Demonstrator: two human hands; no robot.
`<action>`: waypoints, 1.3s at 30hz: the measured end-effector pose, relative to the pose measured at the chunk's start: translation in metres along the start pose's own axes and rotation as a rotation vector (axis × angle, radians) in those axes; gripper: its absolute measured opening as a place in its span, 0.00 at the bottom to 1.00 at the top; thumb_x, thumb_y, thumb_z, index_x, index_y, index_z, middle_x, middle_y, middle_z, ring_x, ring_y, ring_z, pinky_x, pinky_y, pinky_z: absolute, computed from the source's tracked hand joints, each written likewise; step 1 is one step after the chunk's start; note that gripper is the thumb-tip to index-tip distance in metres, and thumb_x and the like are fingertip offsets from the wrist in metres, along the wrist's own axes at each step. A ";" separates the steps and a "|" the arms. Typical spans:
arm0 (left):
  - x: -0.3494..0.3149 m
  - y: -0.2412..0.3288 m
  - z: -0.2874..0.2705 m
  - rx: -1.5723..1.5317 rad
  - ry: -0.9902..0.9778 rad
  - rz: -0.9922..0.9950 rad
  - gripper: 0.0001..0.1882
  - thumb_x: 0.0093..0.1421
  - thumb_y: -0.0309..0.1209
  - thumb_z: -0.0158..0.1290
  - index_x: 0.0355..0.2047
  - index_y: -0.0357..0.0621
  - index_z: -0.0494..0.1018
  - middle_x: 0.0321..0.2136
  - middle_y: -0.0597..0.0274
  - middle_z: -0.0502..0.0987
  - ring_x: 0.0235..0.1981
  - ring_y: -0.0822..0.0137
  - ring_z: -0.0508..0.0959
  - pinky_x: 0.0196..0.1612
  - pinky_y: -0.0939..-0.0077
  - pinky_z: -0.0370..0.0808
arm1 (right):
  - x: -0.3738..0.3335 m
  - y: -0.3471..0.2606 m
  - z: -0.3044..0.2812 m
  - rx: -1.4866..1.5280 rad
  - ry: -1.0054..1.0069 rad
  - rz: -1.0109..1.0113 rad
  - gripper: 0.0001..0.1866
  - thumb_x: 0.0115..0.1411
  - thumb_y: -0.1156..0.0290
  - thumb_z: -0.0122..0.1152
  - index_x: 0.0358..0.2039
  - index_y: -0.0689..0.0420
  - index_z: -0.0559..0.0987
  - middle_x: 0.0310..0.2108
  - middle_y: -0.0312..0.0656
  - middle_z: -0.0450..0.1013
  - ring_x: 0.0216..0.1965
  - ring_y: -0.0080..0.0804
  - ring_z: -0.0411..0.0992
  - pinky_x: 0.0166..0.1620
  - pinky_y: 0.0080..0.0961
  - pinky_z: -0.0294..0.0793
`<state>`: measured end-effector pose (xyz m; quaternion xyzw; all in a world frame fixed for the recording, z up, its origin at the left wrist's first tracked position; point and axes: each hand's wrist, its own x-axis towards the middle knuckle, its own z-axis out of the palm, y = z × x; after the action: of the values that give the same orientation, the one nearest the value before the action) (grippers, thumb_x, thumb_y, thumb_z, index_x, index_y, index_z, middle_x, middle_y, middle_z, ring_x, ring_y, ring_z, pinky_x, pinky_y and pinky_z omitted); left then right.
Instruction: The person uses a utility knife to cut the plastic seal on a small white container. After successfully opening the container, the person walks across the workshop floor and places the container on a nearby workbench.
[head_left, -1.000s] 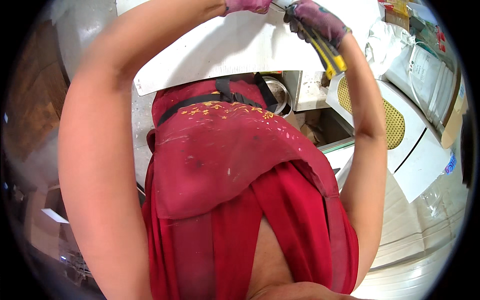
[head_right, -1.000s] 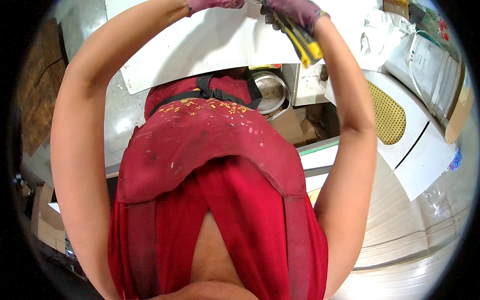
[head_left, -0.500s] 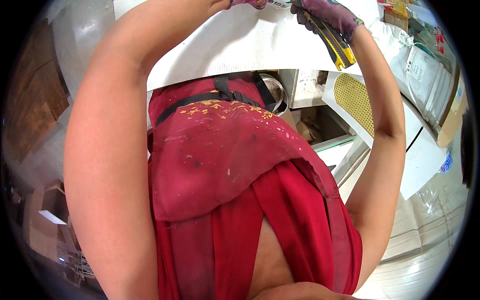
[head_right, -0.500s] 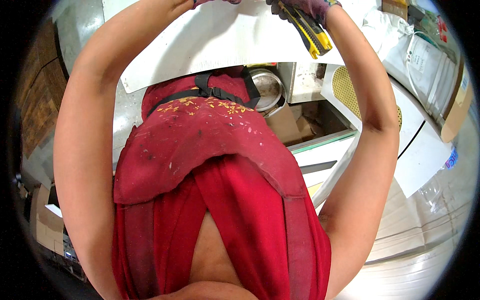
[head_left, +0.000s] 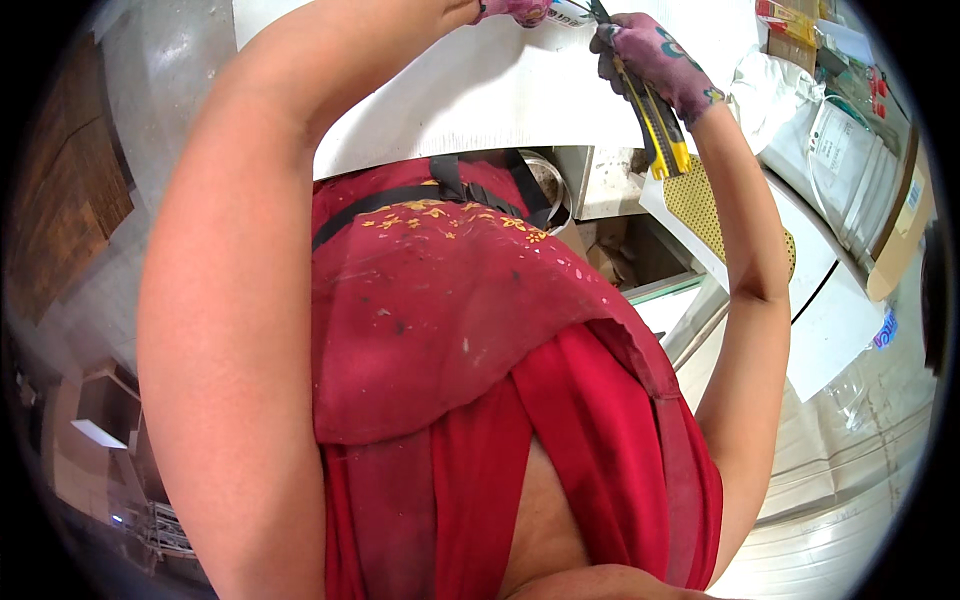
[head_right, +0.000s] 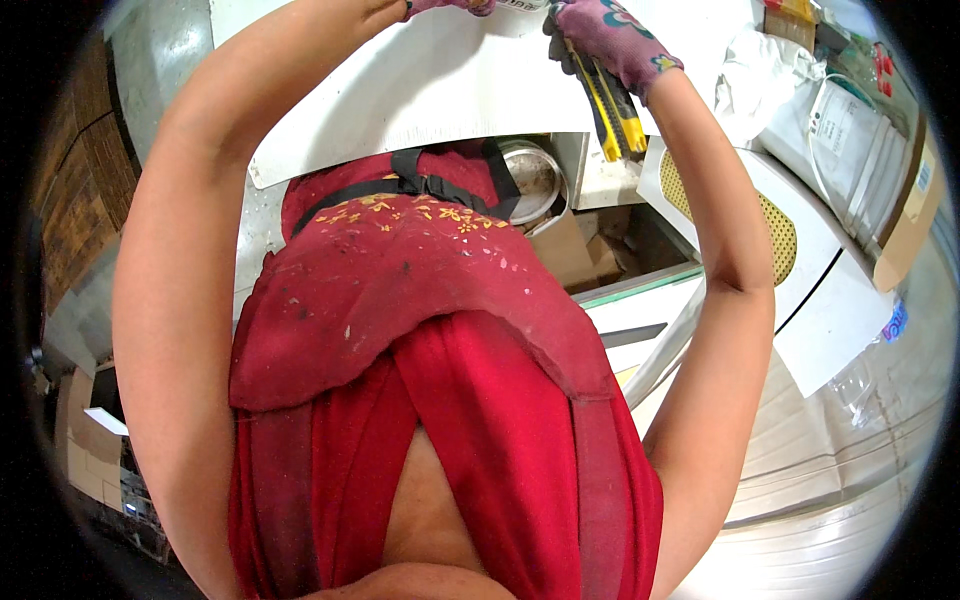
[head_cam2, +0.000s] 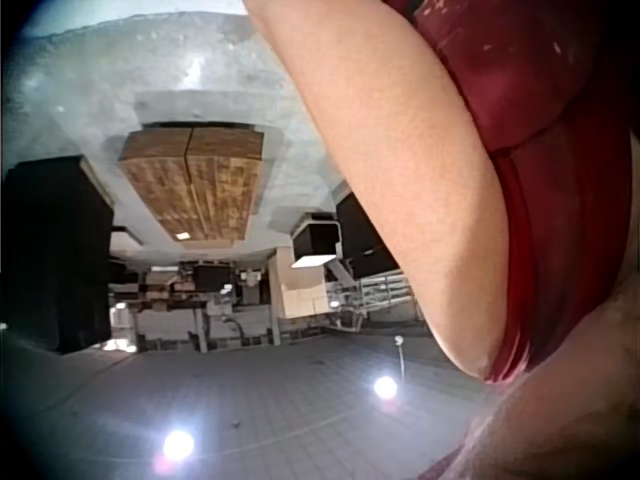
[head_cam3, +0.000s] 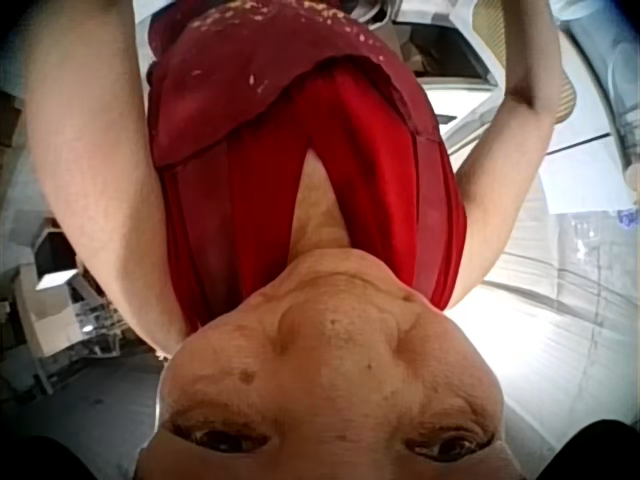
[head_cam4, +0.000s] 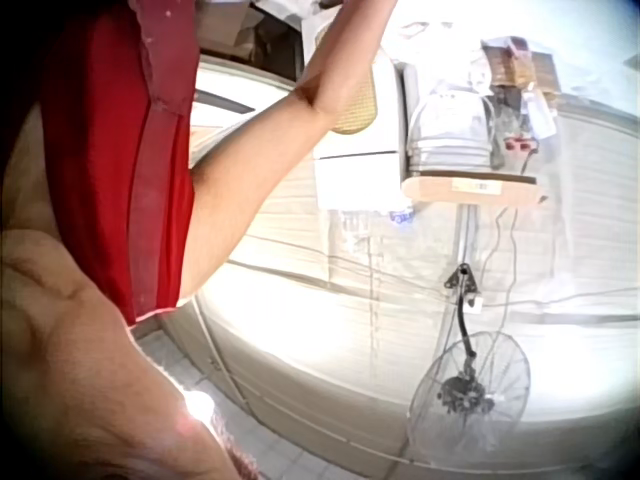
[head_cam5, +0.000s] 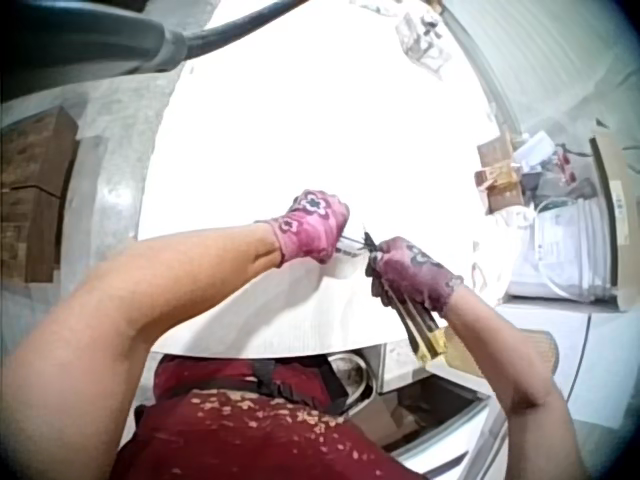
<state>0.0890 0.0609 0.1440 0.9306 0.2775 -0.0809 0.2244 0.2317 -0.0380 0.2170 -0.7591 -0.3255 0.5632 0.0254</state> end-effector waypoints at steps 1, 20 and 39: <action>0.001 0.001 0.002 0.015 -0.003 0.006 0.16 0.33 0.32 0.63 0.27 0.44 0.80 0.30 0.49 0.80 0.35 0.55 0.81 0.38 0.67 0.78 | 0.001 0.002 0.002 0.011 -0.036 -0.050 0.12 0.53 0.69 0.46 0.28 0.64 0.74 0.18 0.46 0.72 0.16 0.33 0.70 0.21 0.28 0.71; 0.003 -0.007 0.012 -0.021 0.086 0.064 0.14 0.29 0.33 0.63 0.22 0.45 0.80 0.25 0.49 0.80 0.29 0.54 0.81 0.35 0.65 0.79 | -0.013 0.007 0.030 -0.140 0.110 -0.083 0.14 0.55 0.73 0.40 0.35 0.66 0.73 0.21 0.43 0.72 0.19 0.28 0.71 0.26 0.25 0.72; 0.007 -0.008 0.013 -0.067 0.007 0.047 0.16 0.28 0.36 0.65 0.21 0.45 0.80 0.23 0.50 0.79 0.27 0.55 0.81 0.33 0.66 0.78 | -0.008 0.021 0.050 -0.217 0.220 -0.175 0.15 0.61 0.69 0.41 0.35 0.66 0.75 0.23 0.45 0.74 0.23 0.31 0.73 0.29 0.29 0.72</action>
<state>0.0905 0.0642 0.1281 0.9291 0.2590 -0.0633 0.2564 0.1968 -0.0747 0.1973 -0.7833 -0.4442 0.4340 0.0277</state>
